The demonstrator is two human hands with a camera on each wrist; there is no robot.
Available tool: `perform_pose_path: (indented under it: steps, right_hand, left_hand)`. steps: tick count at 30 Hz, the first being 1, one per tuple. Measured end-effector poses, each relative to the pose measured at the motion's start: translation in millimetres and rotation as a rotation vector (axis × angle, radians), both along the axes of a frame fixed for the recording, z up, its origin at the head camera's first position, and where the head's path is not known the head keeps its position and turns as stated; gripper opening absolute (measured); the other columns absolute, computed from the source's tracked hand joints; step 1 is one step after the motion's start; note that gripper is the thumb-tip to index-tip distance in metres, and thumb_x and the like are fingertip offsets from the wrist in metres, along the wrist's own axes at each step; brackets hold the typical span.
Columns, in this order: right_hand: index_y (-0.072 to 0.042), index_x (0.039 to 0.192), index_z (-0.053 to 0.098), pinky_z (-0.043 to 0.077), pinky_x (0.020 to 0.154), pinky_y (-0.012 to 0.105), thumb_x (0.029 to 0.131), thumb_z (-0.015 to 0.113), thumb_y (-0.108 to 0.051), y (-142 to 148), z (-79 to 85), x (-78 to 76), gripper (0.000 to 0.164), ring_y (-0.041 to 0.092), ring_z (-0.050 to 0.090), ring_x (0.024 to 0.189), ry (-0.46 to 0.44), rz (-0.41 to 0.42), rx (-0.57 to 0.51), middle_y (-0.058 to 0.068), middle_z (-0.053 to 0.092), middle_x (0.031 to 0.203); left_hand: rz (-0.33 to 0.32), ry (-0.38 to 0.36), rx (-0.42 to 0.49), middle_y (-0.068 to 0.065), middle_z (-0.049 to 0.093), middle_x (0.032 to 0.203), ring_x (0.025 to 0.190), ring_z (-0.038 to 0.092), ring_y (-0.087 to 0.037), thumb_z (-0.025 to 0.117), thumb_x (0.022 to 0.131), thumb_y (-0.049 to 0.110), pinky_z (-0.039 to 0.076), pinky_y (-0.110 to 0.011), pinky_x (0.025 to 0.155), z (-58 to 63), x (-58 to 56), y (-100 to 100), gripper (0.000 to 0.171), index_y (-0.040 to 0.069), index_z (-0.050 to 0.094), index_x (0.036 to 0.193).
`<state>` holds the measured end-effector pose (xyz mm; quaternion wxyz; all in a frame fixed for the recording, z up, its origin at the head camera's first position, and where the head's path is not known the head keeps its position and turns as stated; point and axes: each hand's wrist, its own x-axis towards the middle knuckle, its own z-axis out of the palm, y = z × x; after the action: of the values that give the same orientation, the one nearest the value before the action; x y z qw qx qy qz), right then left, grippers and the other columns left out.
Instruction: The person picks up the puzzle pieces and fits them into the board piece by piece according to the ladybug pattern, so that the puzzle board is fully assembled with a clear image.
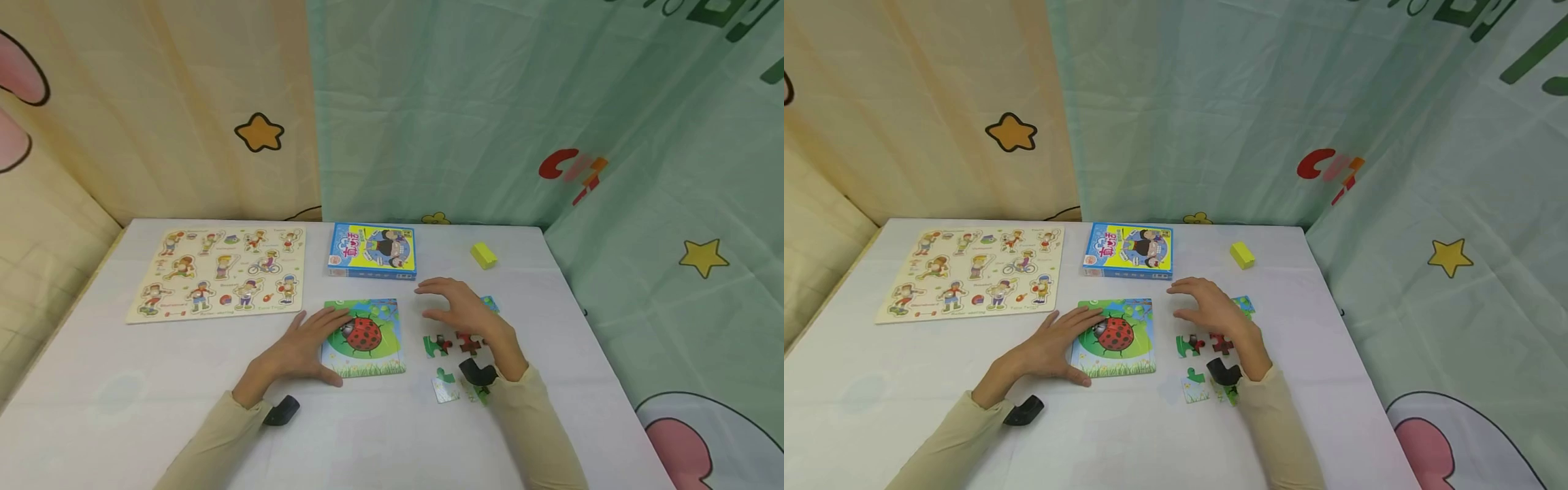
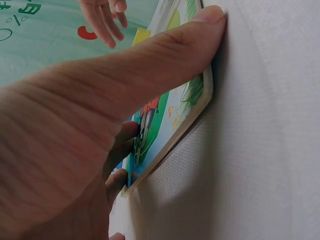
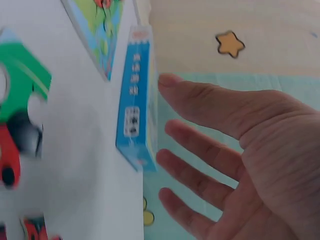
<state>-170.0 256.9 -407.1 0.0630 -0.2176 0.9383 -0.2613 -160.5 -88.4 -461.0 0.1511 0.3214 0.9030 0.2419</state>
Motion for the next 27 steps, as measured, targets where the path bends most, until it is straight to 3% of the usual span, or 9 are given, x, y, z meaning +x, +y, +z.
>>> perform_pose_path:
  steps: [9,18,27]
  right_hand:
    - [-0.010,0.137,0.060,0.038,0.116,0.056,0.090,0.076,-0.021,51,-5.3,1.5,0.051,0.034,0.046,0.140,-0.026,-0.170,-0.050,0.013,0.055,0.146]
    - [-0.008,0.137,0.059,0.036,0.113,0.064,0.090,0.076,-0.020,97,-13.7,5.4,0.052,0.042,0.047,0.134,-0.074,-0.235,-0.114,0.018,0.052,0.147]
    - [0.004,0.137,0.056,0.037,0.111,0.064,0.089,0.074,-0.007,134,-28.4,14.6,0.052,0.050,0.049,0.128,-0.123,-0.241,-0.163,0.029,0.047,0.146]
  left_hand:
    - [-0.003,0.000,0.004,-0.007,0.030,0.164,0.154,0.017,-0.036,0.091,0.063,0.053,0.004,-0.070,0.121,-0.4,-1.3,0,0.114,0.015,0.036,0.156]
    - [-0.001,-0.016,0.017,-0.007,0.029,0.165,0.154,0.015,-0.036,0.090,0.064,0.052,0.002,-0.069,0.121,0.0,-0.6,-1,0.114,0.015,0.035,0.156]
    - [-0.003,-0.020,0.024,-0.007,0.029,0.165,0.154,0.015,-0.036,0.091,0.064,0.052,0.002,-0.069,0.121,-2.0,-0.6,-1,0.113,0.015,0.036,0.156]
